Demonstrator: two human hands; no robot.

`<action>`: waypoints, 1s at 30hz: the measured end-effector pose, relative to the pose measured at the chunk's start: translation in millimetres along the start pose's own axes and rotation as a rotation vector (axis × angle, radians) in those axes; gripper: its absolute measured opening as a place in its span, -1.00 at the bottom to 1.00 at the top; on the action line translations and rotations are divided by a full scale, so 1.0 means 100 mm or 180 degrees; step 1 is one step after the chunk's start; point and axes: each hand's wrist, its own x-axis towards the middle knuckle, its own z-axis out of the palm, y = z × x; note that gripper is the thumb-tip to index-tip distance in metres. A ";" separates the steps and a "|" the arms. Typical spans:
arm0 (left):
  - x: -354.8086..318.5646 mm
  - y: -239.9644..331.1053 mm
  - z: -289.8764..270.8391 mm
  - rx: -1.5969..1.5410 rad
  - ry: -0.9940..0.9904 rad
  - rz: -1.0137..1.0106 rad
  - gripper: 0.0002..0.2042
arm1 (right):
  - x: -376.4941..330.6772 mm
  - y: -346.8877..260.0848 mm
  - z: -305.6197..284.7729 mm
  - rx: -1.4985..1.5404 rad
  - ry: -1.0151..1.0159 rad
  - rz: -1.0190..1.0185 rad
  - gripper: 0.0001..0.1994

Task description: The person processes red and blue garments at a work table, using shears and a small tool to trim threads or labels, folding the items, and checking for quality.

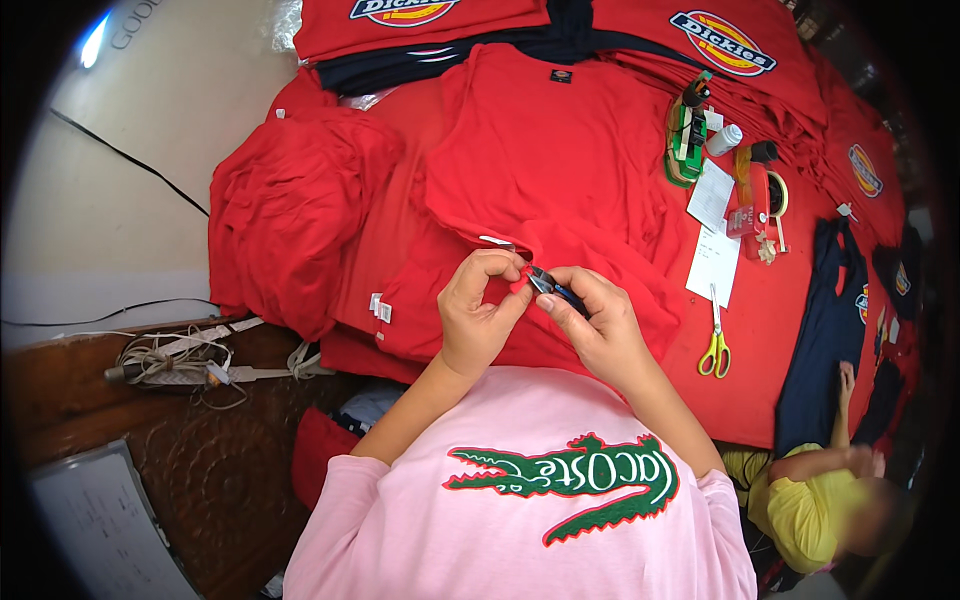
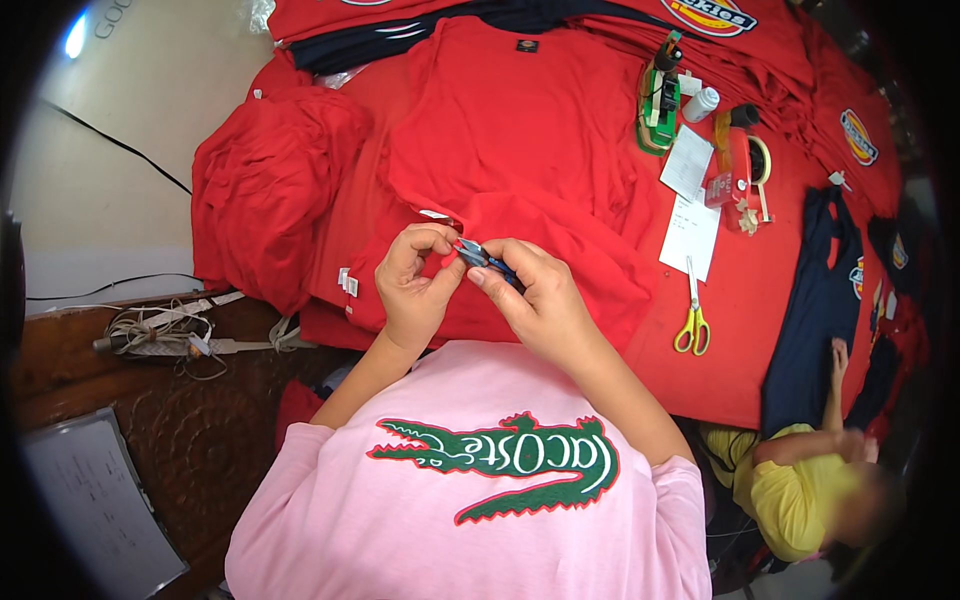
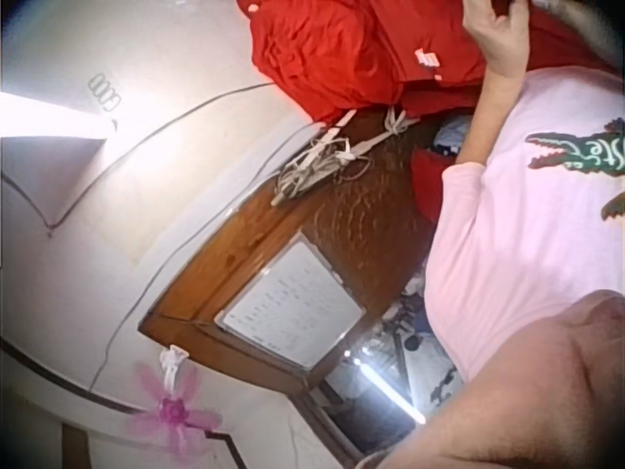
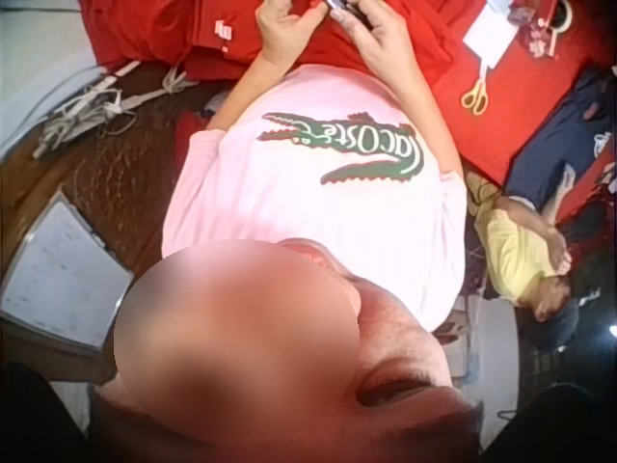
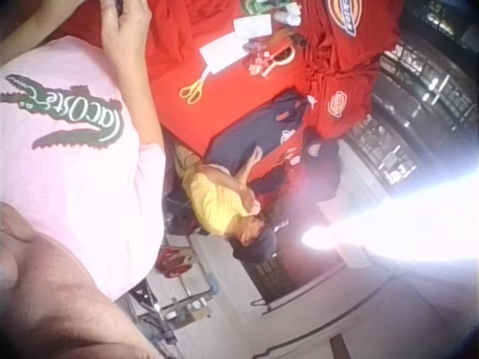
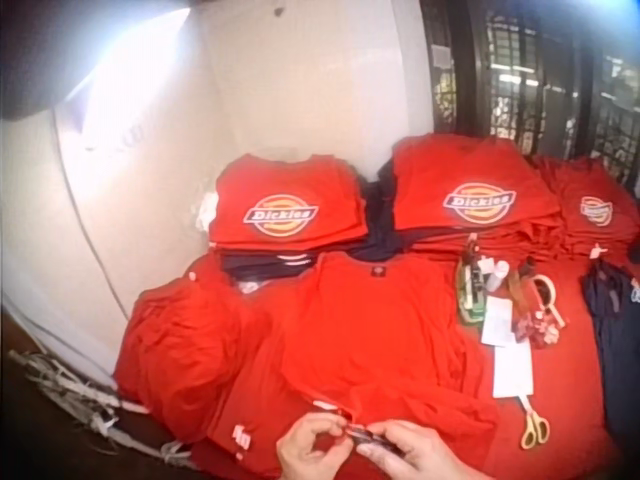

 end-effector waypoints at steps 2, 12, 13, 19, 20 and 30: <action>0.00 0.00 -0.01 0.0016 0.0025 0.0036 -0.71 | 0.01 0.02 0.02 0.0093 -0.0014 -0.0011 -0.82; 0.02 0.03 0.01 0.0027 0.0010 0.0039 -0.73 | -0.04 0.11 0.00 0.0828 -0.0205 0.0448 -0.83; 0.02 0.03 0.02 0.0030 0.0003 0.0036 -0.74 | -0.04 0.11 0.00 0.1024 -0.0239 0.0563 -0.83; 0.03 0.02 0.04 0.0053 -0.0036 0.0081 -0.74 | -0.07 0.15 -0.02 0.1580 -0.0335 0.0785 -0.84; 0.03 0.03 0.04 0.0052 -0.0053 0.0087 -0.74 | -0.08 0.17 -0.03 0.1628 -0.0338 0.0795 -0.83; 0.03 0.05 0.00 0.0067 -0.0137 0.0112 -0.71 | -0.07 0.09 -0.07 0.1674 -0.0427 0.0952 -0.82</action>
